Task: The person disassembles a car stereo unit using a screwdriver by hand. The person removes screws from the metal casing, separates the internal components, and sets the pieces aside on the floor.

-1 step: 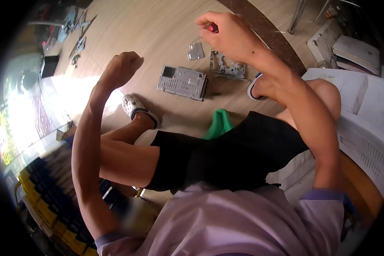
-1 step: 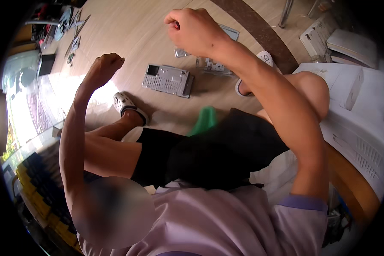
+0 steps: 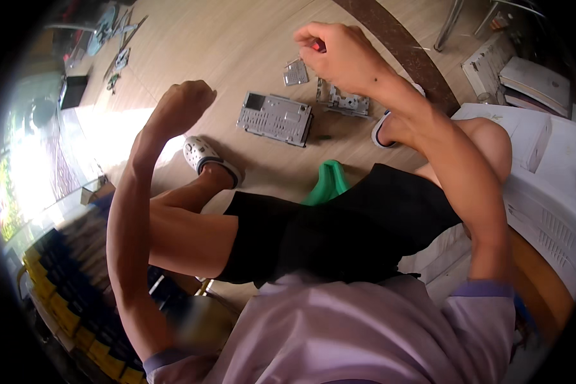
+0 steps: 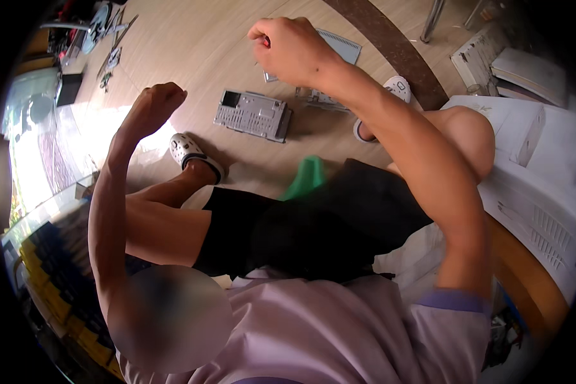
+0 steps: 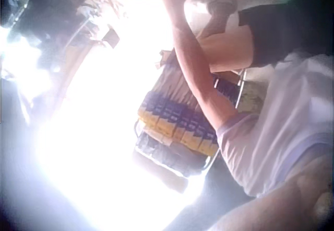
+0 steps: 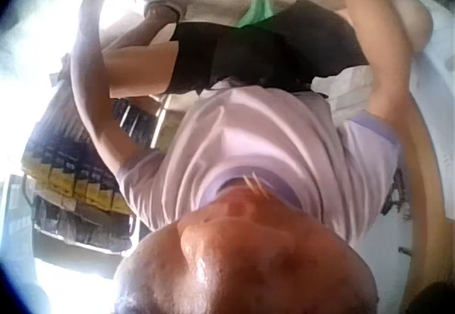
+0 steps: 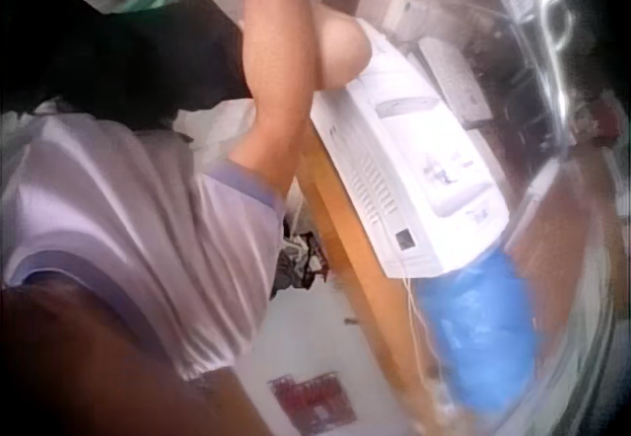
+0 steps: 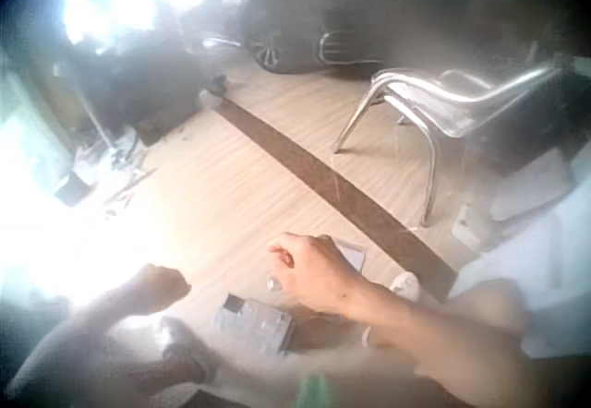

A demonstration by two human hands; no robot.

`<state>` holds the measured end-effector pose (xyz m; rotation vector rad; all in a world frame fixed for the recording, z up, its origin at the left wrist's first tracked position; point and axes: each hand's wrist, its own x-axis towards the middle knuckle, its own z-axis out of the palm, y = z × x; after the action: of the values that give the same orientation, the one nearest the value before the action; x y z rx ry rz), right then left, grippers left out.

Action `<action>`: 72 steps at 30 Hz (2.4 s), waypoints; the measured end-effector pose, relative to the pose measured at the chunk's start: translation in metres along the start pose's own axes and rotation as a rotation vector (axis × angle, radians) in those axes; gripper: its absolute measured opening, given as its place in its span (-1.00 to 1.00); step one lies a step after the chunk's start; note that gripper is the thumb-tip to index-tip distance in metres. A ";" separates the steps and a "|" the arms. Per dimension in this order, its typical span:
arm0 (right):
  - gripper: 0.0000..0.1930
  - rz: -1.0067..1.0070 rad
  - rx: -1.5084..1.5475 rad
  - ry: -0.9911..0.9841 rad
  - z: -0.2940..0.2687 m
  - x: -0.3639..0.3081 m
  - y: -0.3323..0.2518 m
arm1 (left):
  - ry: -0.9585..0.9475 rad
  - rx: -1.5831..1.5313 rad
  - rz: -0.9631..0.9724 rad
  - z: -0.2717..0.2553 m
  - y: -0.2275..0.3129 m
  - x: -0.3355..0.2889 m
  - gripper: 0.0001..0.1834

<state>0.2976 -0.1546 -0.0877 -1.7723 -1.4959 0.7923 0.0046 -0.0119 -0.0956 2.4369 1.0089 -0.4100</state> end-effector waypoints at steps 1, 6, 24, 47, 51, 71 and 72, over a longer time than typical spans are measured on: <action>-0.66 -0.044 -0.008 -0.046 0.013 -0.005 0.004 | -0.020 -0.042 0.001 0.007 0.005 -0.023 -0.66; -0.65 -0.051 -0.022 -0.172 0.060 -0.014 0.010 | -0.173 -0.086 -0.020 0.067 0.017 -0.071 -0.75; -0.73 -0.017 -0.098 -0.226 0.089 0.015 0.016 | -0.080 0.139 0.137 0.145 0.033 -0.026 -0.51; -0.77 -0.064 -0.087 -0.235 0.084 0.006 0.010 | -0.381 0.132 0.084 0.146 0.029 -0.011 -0.31; -0.78 -0.068 -0.085 -0.242 0.085 0.004 0.009 | -0.386 0.125 0.087 0.146 0.027 -0.013 -0.32; -0.77 -0.206 -0.122 -0.229 0.091 0.005 0.013 | -0.389 0.126 0.084 0.148 0.029 -0.011 -0.37; -0.74 -0.256 -0.149 -0.209 0.093 0.006 0.013 | -0.390 0.126 0.081 0.148 0.030 -0.011 -0.37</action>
<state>0.2316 -0.1402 -0.1530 -1.5956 -1.9196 0.7693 0.0044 -0.1146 -0.2071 2.3647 0.7322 -0.9020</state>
